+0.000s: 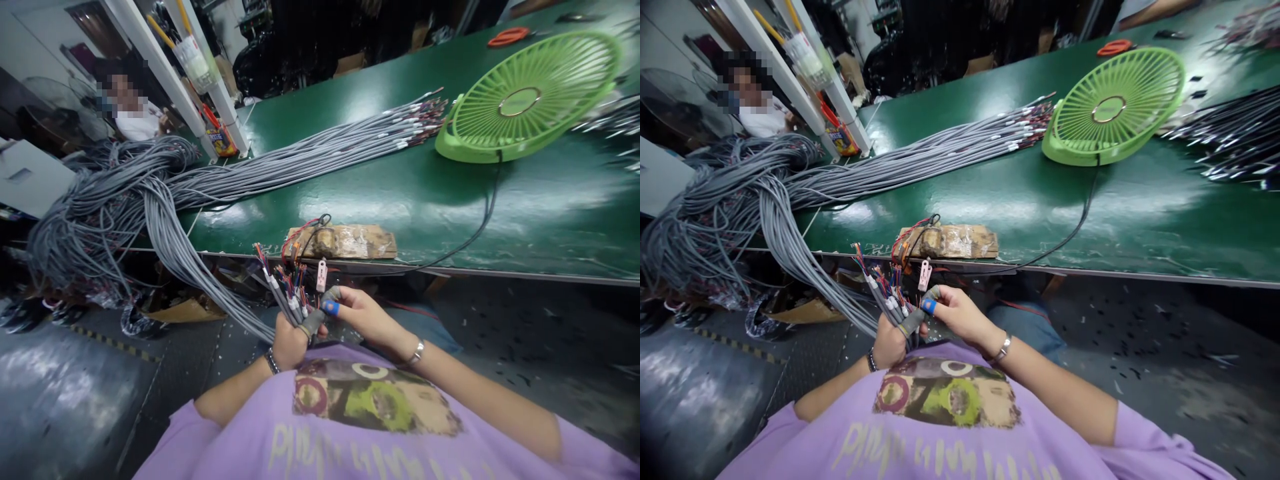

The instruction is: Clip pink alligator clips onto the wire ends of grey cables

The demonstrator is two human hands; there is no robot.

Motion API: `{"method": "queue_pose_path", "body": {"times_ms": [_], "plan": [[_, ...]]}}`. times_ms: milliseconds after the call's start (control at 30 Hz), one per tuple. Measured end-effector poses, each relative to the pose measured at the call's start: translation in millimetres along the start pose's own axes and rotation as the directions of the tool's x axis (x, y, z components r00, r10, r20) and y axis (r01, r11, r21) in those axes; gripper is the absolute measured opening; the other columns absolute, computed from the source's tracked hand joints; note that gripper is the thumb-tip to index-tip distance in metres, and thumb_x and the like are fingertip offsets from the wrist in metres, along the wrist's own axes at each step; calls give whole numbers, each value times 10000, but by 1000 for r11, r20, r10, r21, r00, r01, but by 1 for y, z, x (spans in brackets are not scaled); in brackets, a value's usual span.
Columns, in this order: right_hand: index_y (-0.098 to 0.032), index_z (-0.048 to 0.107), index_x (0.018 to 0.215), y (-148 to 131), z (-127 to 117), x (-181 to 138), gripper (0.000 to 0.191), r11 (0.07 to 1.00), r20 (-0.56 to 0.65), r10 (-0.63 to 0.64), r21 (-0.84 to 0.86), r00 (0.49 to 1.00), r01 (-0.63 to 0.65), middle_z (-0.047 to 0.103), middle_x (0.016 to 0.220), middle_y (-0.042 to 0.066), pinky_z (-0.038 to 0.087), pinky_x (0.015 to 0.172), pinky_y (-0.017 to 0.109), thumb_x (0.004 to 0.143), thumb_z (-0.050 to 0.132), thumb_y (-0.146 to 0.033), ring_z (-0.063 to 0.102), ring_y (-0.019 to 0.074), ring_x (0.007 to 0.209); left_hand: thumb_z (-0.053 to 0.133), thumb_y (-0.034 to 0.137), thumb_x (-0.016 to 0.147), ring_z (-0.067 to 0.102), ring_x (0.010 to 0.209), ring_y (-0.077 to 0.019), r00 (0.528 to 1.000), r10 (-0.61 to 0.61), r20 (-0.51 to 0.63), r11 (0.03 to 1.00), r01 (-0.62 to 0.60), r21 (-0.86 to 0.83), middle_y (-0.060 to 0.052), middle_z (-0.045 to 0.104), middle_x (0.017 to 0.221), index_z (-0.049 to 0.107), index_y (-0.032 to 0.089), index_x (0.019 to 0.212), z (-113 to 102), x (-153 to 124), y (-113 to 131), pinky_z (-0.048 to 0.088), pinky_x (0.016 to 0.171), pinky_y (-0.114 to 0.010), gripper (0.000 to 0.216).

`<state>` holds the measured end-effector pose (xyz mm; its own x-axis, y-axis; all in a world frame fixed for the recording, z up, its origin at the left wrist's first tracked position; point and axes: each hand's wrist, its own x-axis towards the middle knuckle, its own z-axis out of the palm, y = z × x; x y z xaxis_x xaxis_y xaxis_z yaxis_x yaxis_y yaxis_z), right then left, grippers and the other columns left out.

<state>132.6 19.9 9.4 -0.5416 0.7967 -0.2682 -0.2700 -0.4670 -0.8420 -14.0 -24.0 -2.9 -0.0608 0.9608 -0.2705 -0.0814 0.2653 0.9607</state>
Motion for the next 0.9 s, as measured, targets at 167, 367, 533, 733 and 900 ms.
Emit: {"method": "queue_pose_path", "body": {"times_ms": [167,367,533,733,900], "plan": [[-208,520,708,4,5,5,350,1000,37,19,9,999,-19,642,495,-14,409,468,247,682,744,-476,570,140,438,723,482,717,610,486,-165,999,39,25,999,-40,12,-50,666,529,659,149,597,-4,0,-6,509,532,-284,360],[-207,516,725,7,2,8,397,1000,-10,29,-4,1000,-29,652,538,-18,450,534,277,636,767,-502,597,154,496,740,471,689,604,470,-157,996,-2,-89,995,-8,-102,-37,650,508,648,151,601,0,1,-5,508,518,-277,345],[-194,509,658,10,0,6,443,1000,-87,0,-21,996,-1,580,539,-47,395,521,248,590,794,-527,515,109,498,790,478,600,574,426,-149,987,-60,-150,982,31,-186,-9,597,439,615,154,572,7,2,9,494,475,-271,370],[-181,519,625,13,-13,12,486,995,-143,7,98,990,8,498,527,-53,369,522,236,603,764,-600,423,80,510,805,461,572,537,400,-122,988,-69,-137,973,36,-228,-8,595,437,608,149,554,8,2,15,471,452,-253,369],[-171,597,720,3,-14,18,585,979,-109,114,184,987,-93,577,627,-22,390,509,231,476,793,-665,460,81,532,811,453,560,526,392,-125,991,-63,-117,979,38,-201,-10,598,443,612,149,555,9,2,13,485,451,-274,363]]}}
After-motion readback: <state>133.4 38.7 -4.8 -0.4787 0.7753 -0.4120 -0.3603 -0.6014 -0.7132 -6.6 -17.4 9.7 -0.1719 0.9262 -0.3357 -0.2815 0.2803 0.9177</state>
